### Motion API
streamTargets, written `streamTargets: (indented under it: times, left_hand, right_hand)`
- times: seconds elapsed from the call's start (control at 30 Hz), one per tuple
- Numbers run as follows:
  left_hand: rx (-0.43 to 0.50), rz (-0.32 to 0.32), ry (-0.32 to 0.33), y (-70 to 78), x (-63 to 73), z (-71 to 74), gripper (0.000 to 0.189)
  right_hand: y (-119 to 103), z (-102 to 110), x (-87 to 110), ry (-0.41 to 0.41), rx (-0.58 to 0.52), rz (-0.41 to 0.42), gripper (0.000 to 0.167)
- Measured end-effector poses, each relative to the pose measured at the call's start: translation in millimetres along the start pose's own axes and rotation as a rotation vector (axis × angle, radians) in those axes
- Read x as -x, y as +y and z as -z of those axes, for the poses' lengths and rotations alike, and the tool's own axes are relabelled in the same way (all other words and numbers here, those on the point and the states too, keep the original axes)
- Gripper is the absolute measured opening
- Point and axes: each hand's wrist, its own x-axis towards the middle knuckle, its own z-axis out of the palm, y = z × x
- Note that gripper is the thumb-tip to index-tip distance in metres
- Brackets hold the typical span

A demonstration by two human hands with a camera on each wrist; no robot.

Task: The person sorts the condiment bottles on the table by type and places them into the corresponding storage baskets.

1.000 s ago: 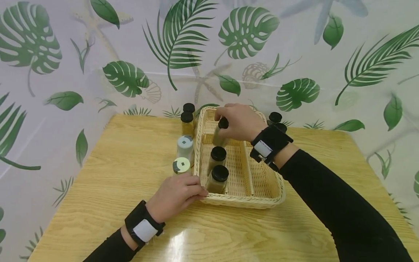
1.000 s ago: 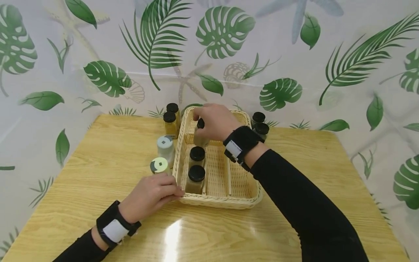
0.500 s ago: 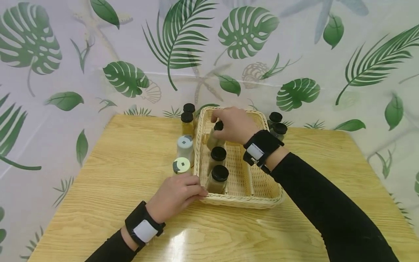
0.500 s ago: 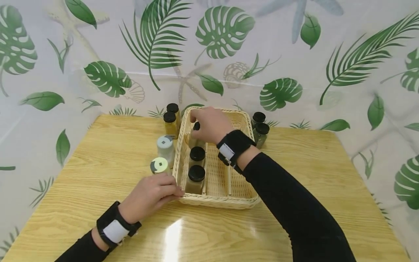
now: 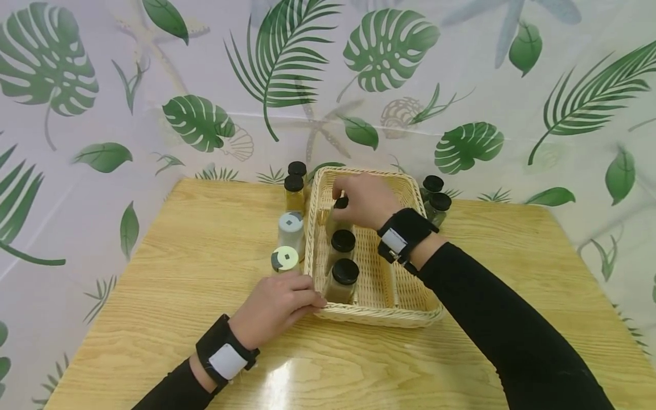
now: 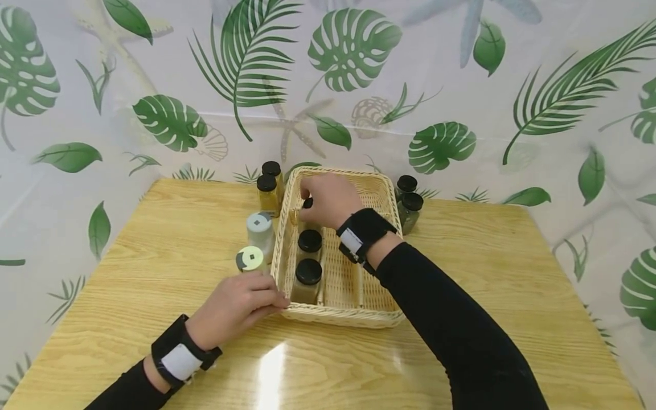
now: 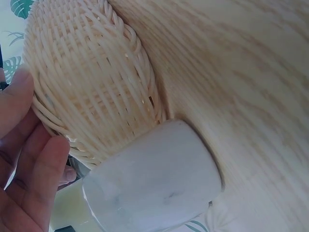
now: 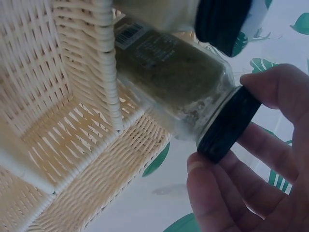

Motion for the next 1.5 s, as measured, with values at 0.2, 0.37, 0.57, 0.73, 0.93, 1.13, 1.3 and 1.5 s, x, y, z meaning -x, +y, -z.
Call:
streamTargets:
  times: [0.2, 0.37, 0.57, 0.73, 0.93, 1.13, 1.3, 1.5]
  left_hand:
    - [0.003, 0.001, 0.002, -0.9, -0.2, -0.1, 0.008]
    - [0.01, 0.009, -0.002, -0.2, -1.3, 0.3, 0.008]
    - [0.013, 0.019, -0.011, -0.1, 0.0, -0.2, 0.007]
    - [0.015, 0.008, -0.006, -1.1, 0.9, -1.2, 0.006]
    - [0.012, -0.001, 0.001, -2.2, 1.3, -1.2, 0.007]
    - [0.012, -0.009, 0.002, -2.1, -1.7, -0.8, 0.007]
    - [0.013, -0.011, 0.007, -2.5, -2.2, -0.4, 0.006]
    - [0.025, -0.008, 0.021, -1.4, 0.7, 0.0, 0.005]
  right_hand:
    - [-1.3, -2.0, -3.1, -0.035, 0.019, -0.006, 0.021]
    - [-2.1, -2.2, -4.0, -0.045, 0.023, -0.008, 0.019]
    - [-3.1, -6.3, -4.7, -0.06, 0.019, -0.008, 0.017]
    - [0.6, -10.9, -6.5, -0.071, 0.006, -0.022, 0.014]
    - [2.8, -11.8, -8.8, -0.078, -0.014, -0.017, 0.013]
    - [5.3, -10.4, -8.3, -0.076, 0.003, -0.024, 0.015]
    - [6.4, -14.3, -7.2, -0.064, 0.015, -0.009, 0.019]
    - [8.6, -19.0, 0.3, -0.056, -0.005, -0.002, 0.036]
